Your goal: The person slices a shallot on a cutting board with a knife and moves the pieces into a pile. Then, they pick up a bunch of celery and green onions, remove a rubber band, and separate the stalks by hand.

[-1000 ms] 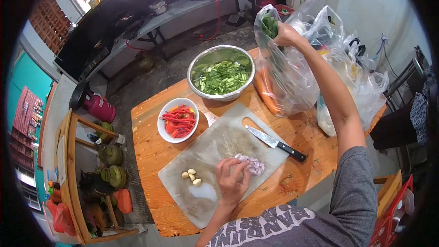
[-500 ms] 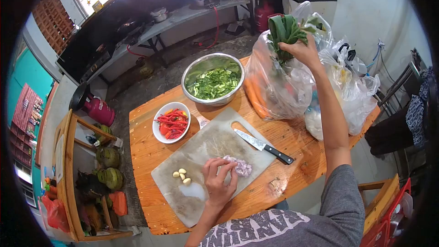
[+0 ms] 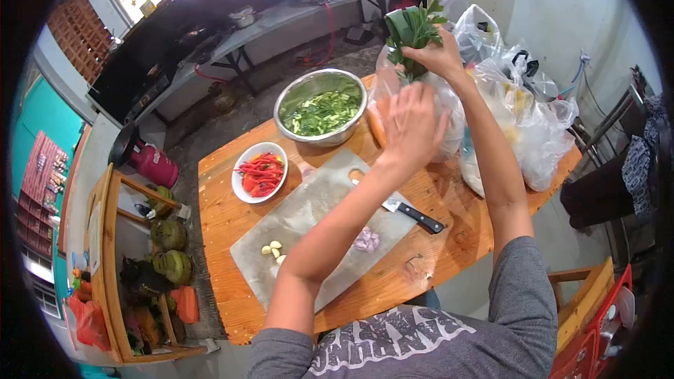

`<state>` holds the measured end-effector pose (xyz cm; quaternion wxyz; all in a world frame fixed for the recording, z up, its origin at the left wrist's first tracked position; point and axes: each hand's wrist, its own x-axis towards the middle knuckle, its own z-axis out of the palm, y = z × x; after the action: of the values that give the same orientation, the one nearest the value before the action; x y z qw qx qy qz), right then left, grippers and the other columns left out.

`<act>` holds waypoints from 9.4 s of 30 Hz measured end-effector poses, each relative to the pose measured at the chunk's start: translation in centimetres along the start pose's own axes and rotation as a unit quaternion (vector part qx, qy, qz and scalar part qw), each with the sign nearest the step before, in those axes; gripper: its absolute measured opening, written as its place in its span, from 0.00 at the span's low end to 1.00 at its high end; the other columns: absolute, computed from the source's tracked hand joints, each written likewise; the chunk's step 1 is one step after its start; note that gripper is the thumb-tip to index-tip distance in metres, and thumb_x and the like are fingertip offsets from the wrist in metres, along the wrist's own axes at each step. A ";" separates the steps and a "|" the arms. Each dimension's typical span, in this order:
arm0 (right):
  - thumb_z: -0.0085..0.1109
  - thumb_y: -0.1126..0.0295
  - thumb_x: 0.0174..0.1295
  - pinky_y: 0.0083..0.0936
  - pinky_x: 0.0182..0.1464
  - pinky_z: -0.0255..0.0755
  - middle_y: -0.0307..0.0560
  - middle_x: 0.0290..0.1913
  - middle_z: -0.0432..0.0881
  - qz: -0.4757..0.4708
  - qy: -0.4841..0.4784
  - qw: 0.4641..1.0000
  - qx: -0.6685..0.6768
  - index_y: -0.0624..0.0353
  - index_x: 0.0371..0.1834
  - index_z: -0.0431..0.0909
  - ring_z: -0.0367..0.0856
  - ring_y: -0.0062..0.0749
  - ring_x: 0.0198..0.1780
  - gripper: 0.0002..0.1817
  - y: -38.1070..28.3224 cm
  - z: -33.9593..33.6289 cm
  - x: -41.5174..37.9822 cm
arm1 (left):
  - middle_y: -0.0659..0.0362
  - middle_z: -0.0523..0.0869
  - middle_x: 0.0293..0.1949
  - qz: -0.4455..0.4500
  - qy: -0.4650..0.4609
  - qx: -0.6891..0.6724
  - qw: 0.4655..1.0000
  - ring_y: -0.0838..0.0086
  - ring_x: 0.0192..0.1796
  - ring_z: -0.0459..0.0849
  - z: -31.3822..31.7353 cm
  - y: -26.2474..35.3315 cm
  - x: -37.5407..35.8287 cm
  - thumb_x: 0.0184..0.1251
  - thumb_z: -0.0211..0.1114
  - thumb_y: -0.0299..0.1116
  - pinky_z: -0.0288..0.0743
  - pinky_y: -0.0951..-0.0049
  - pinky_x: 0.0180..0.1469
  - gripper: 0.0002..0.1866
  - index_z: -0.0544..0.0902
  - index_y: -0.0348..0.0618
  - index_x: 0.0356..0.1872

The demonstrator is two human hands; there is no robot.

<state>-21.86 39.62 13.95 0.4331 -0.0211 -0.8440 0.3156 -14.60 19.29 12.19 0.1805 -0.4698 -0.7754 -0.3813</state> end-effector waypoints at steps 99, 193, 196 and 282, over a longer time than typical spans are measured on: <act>0.68 0.60 0.68 0.13 0.30 0.62 0.30 0.27 0.79 0.181 -0.351 0.854 0.339 0.58 0.36 0.82 0.71 0.13 0.25 0.12 -11.4 -11.3 -11.9 | 0.62 0.76 0.38 -0.442 -0.174 -0.677 0.562 0.79 0.33 0.78 -6.0 0.1 -13.6 0.81 0.57 0.53 0.79 0.78 0.28 0.21 0.73 0.46 0.56; 0.81 0.54 0.49 0.34 0.36 0.74 0.42 0.27 0.83 0.077 -0.346 0.928 -0.120 0.57 0.39 0.83 0.84 0.38 0.31 0.23 -16.9 -9.6 -23.8 | 0.45 0.80 0.61 -0.386 -0.017 -0.813 0.435 0.55 0.66 0.78 -1.0 -0.2 -14.5 0.68 0.40 0.81 0.73 0.47 0.70 0.53 0.70 0.36 0.70; 0.77 0.61 0.54 0.31 0.34 0.74 0.43 0.27 0.82 0.163 -0.379 0.910 -0.044 0.60 0.40 0.83 0.82 0.34 0.27 0.18 -16.5 -9.7 -23.3 | 0.45 0.80 0.63 -0.384 0.001 -0.816 0.433 0.55 0.66 0.79 -1.3 -0.1 -14.3 0.69 0.40 0.80 0.73 0.48 0.71 0.53 0.69 0.36 0.71; 0.69 0.66 0.58 0.49 0.43 0.78 0.63 0.33 0.86 0.074 -0.361 0.926 -0.087 0.66 0.40 0.83 0.86 0.59 0.38 0.14 -14.0 -6.1 -26.6 | 0.57 0.84 0.33 -0.333 -0.349 -0.087 0.871 0.76 0.33 0.81 -18.3 -1.1 -22.5 0.74 0.68 0.40 0.77 0.71 0.36 0.14 0.83 0.36 0.43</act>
<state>2.67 23.32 5.18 0.0709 -0.0058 -0.9633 0.2589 -5.87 -8.26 9.13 -0.2817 -0.2998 -0.8622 -0.2956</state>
